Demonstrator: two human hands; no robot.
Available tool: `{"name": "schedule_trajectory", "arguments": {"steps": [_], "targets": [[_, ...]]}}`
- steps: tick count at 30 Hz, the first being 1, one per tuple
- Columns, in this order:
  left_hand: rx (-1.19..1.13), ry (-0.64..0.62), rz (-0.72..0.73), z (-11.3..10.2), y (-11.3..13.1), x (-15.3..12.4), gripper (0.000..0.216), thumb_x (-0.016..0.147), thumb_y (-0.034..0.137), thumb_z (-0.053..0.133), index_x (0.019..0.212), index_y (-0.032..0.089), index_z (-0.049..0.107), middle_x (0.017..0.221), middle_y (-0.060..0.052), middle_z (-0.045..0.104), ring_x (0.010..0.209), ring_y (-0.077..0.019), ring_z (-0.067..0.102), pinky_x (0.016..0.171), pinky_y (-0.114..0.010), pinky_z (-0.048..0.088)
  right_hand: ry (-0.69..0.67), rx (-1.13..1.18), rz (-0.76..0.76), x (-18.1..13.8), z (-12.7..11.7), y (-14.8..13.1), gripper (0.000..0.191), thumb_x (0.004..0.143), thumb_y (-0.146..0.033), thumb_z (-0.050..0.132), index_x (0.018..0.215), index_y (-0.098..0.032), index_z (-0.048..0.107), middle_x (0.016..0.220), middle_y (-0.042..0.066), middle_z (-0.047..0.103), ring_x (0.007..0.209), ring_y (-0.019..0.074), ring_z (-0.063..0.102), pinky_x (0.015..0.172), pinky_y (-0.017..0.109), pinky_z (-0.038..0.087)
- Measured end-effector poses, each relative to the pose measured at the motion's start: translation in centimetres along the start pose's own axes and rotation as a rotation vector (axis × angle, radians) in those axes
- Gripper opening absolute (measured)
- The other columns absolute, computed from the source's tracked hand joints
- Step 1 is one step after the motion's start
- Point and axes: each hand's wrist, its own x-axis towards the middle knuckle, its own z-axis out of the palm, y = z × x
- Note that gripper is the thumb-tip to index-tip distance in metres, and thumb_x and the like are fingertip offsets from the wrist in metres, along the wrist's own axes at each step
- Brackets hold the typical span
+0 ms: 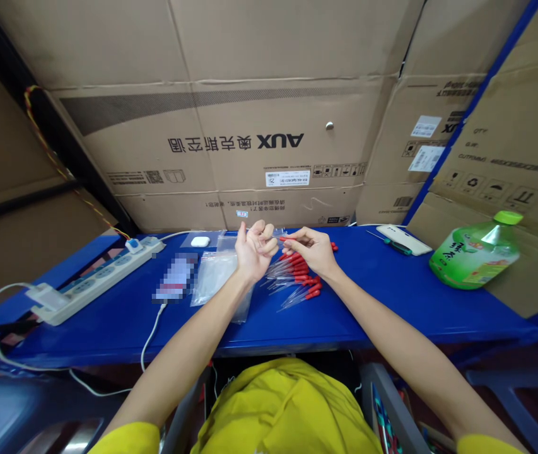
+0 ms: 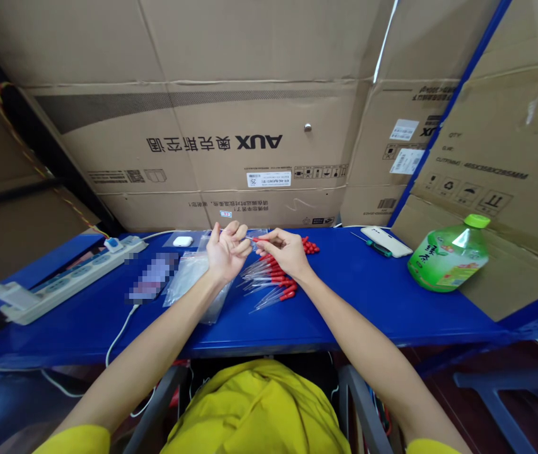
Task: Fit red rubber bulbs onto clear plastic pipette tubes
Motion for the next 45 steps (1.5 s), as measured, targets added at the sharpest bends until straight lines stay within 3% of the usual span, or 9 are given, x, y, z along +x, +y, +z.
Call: {"name": "schedule_trajectory", "arguments": {"steps": [16, 26, 38, 45], "targets": [[-0.026, -0.018, -0.005, 0.0, -0.3, -0.1, 0.049, 0.11, 0.051, 0.015, 0.074, 0.021, 0.029, 0.064, 0.005, 0.027, 0.042, -0.0078, 0.019, 0.042, -0.024, 0.019, 0.046, -0.053, -0.038, -0.2, 0.7, -0.8, 0.034, 0.075, -0.051, 0.087, 0.082, -0.02, 0.074, 0.073, 0.004, 0.078, 0.066, 0.0221, 0.077, 0.07, 0.037, 0.067], [-0.043, 0.019, -0.027, 0.1, -0.5, -0.1, 0.047, 0.109, 0.052, 0.021, 0.075, 0.021, 0.03, 0.064, 0.005, 0.028, 0.042, -0.0082, 0.022, 0.041, -0.025, 0.021, 0.055, -0.112, -0.075, -0.4, 0.9, -1.0, 0.034, 0.077, -0.054, 0.085, 0.08, -0.021, 0.074, 0.072, 0.004, 0.078, 0.066, 0.0233, 0.077, 0.07, 0.038, 0.067], [-0.038, 0.042, -0.036, 0.1, -0.3, -0.1, 0.048, 0.109, 0.054, 0.024, 0.075, 0.021, 0.031, 0.063, 0.005, 0.028, 0.041, -0.0081, 0.02, 0.04, -0.024, 0.021, 0.048, -0.122, -0.09, -0.4, 0.5, -0.5, 0.026, 0.081, -0.047, 0.083, 0.087, -0.022, 0.077, 0.079, 0.005, 0.08, 0.07, 0.024, 0.078, 0.071, 0.038, 0.066], [-0.004, 0.025, -0.018, -0.1, -0.5, 0.0, 0.053, 0.108, 0.059, 0.019, 0.08, 0.02, 0.042, 0.07, 0.003, 0.042, 0.04, -0.0061, 0.023, 0.039, -0.021, 0.023, 0.033, -0.401, -0.237, -0.4, -0.6, 0.0, 0.018, 0.089, -0.04, 0.077, 0.099, -0.025, 0.081, 0.094, 0.005, 0.082, 0.082, 0.0238, 0.078, 0.082, 0.039, 0.063]]}}
